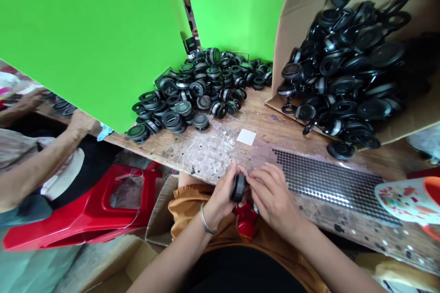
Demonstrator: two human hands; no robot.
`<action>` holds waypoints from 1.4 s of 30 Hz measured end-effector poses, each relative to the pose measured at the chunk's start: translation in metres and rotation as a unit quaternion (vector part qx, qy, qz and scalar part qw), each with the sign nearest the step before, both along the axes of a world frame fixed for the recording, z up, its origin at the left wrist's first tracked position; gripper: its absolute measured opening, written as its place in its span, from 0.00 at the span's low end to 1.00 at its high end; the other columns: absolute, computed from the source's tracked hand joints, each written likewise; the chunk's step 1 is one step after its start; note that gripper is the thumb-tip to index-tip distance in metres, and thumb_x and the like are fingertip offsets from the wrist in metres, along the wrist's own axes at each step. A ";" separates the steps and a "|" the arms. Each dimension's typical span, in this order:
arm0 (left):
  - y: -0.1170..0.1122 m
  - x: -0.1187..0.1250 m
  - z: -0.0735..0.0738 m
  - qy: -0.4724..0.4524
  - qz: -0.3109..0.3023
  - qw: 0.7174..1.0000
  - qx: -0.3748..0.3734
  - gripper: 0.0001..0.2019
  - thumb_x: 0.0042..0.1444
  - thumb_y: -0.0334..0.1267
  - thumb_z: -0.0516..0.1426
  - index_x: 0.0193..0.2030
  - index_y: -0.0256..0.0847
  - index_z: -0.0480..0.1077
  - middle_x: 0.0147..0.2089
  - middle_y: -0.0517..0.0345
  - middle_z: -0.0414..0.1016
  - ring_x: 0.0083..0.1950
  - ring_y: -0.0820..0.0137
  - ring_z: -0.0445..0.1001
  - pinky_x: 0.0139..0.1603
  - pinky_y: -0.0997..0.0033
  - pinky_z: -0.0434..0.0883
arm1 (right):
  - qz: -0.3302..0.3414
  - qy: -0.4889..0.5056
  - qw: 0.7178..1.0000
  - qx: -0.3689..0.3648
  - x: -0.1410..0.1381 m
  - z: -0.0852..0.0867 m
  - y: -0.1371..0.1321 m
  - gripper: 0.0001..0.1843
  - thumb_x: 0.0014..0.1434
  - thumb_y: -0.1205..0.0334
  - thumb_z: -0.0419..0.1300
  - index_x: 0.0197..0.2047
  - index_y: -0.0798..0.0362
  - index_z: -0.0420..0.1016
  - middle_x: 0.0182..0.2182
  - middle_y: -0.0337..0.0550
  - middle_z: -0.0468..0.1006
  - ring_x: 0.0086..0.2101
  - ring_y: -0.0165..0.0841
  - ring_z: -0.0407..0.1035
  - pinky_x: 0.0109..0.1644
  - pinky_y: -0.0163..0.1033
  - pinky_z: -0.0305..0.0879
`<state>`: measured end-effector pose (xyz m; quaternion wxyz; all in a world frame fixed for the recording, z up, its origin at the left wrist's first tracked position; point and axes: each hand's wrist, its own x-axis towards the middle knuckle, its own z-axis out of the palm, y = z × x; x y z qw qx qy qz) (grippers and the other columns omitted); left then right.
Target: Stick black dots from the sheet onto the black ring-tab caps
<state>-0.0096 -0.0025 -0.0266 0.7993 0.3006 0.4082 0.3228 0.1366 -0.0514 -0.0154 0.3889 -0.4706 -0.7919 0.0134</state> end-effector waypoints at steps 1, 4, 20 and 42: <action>0.001 -0.001 -0.001 0.005 0.001 1.000 0.007 0.27 0.57 0.66 0.51 0.36 0.41 0.66 0.20 0.66 0.61 0.14 0.78 0.61 0.11 0.82 0.58 | 0.005 -0.022 1.000 0.017 -0.001 -0.001 -0.003 0.15 0.63 0.74 0.54 0.52 0.56 0.73 0.47 0.52 0.76 0.52 0.43 0.66 0.61 0.57 0.59; 0.004 -0.002 -0.002 0.027 0.007 0.999 0.027 0.26 0.57 0.65 0.52 0.38 0.41 0.66 0.22 0.66 0.63 0.15 0.78 0.62 0.11 0.82 0.59 | 0.011 -0.028 1.000 -0.009 0.007 -0.004 -0.001 0.16 0.64 0.71 0.54 0.54 0.55 0.73 0.49 0.52 0.76 0.55 0.44 0.64 0.62 0.59 0.58; 0.017 -0.011 0.008 -0.053 0.044 0.997 0.022 0.27 0.57 0.67 0.51 0.34 0.40 0.66 0.19 0.66 0.60 0.15 0.79 0.57 0.12 0.82 0.58 | -0.237 -0.108 0.912 -0.317 0.081 -0.027 0.103 0.09 0.55 0.70 0.55 0.30 0.54 0.78 0.31 0.48 0.78 0.32 0.37 0.71 0.33 0.37 0.53; 0.009 -0.005 0.015 0.199 0.156 0.934 0.251 0.28 0.60 0.63 0.50 0.28 0.39 0.73 0.26 0.58 0.69 0.28 0.71 0.65 0.31 0.73 0.64 | -0.042 0.017 0.997 -0.060 0.021 0.007 0.026 0.04 0.59 0.68 0.58 0.33 0.50 0.70 0.44 0.45 0.72 0.50 0.42 0.62 0.56 0.52 0.57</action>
